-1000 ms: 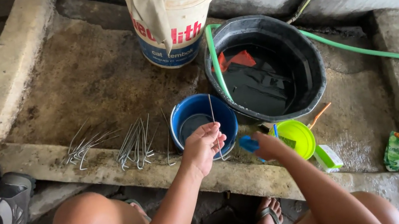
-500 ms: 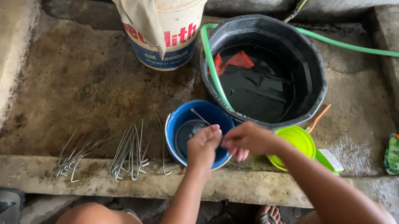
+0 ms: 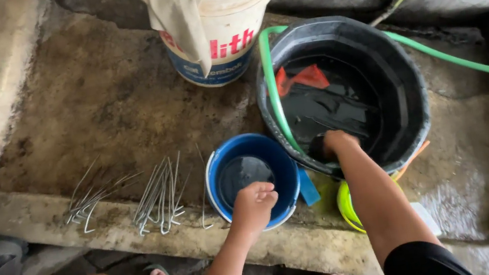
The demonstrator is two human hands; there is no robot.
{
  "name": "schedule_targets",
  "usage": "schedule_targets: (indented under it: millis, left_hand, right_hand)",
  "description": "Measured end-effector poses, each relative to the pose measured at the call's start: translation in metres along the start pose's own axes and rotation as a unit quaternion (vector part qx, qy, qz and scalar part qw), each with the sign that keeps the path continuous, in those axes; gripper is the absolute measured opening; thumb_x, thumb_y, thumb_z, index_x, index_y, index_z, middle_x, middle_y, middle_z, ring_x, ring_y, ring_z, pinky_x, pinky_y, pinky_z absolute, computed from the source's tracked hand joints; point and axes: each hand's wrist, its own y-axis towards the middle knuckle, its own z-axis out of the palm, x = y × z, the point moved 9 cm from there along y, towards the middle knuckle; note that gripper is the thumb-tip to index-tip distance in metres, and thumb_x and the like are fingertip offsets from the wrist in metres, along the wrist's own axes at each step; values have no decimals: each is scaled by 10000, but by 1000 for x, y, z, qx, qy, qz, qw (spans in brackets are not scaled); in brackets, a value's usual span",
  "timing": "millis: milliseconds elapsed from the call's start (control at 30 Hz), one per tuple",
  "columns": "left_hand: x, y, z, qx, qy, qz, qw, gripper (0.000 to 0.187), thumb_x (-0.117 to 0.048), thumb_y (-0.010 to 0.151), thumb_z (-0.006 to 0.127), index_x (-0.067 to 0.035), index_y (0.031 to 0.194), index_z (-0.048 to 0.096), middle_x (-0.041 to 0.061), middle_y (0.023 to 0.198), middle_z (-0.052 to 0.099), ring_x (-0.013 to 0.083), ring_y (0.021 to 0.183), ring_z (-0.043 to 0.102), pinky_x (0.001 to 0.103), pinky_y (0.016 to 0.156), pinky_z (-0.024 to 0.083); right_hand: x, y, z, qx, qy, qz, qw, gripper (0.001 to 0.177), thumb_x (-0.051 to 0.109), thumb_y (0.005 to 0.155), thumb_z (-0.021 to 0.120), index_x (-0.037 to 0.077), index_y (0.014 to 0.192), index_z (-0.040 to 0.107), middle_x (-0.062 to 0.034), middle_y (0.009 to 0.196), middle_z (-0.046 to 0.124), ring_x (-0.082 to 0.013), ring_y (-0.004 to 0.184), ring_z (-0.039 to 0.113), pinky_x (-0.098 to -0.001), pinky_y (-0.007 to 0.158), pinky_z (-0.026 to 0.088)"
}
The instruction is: The person sits on the ground and scrubs metal rods with a blue brush, dipping them into a blue bucket of water. The person picks up rods from a pile on the concrete floor, scrubs them, and places them back down.
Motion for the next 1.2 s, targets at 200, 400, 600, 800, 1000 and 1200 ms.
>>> schedule_targets:
  millis: [200, 400, 600, 800, 1000, 1200]
  left_hand:
    - [22, 29, 25, 1, 2, 113, 994, 269, -282, 791, 764, -213, 1049, 798, 117, 1037, 779, 321, 1093, 710, 424, 948, 573]
    - [-38, -23, -2, 23, -5, 108, 994, 264, -251, 869, 682, -150, 1099, 766, 53, 1068, 786, 165, 1038, 741, 287, 875, 536]
    - [-117, -67, -48, -9, -14, 234, 972, 476, -339, 991, 532, -39, 1349, 619, 157, 1287, 700, 299, 1124, 696, 391, 903, 572]
    - [-119, -63, -129, -169, 86, 248, 950, 432, -481, 950, 577, -140, 1126, 776, 163, 984, 772, 390, 1020, 726, 504, 878, 590]
    - [-52, -54, -177, -125, 134, 185, 966, 195, -307, 806, 693, -161, 863, 810, 139, 914, 778, 415, 1004, 714, 517, 879, 577]
    - [42, 4, -268, -198, 185, 30, 962, 231, -288, 862, 750, -142, 1039, 778, 131, 1022, 770, 359, 1065, 724, 511, 915, 588]
  right_hand:
    - [4, 11, 18, -26, -36, -39, 998, 440, 410, 799, 751, 108, 1111, 826, -156, 1138, 797, -308, 1151, 730, -469, 933, 602]
    - [1, -54, -65, -192, 332, -131, 914, 235, 68, 889, 654, 139, 999, 849, -6, 1017, 787, -78, 1130, 674, -239, 967, 495]
    - [101, -278, -150, -206, 433, -144, 866, 156, 330, 970, 726, 217, 1037, 810, 34, 721, 630, -88, 693, 516, -276, 690, 391]
    - [216, -309, -74, -175, 475, -337, 794, 125, 168, 915, 709, 84, 959, 791, -108, 694, 707, -190, 682, 650, -367, 604, 530]
    - [299, -351, -5, -126, 416, -345, 832, 178, 218, 890, 679, 72, 795, 720, -101, 568, 665, -237, 573, 640, -423, 580, 505]
    - [349, -313, 130, -105, 174, -402, 893, 178, 277, 844, 654, 166, 964, 722, -149, 836, 737, -397, 836, 738, -552, 747, 581]
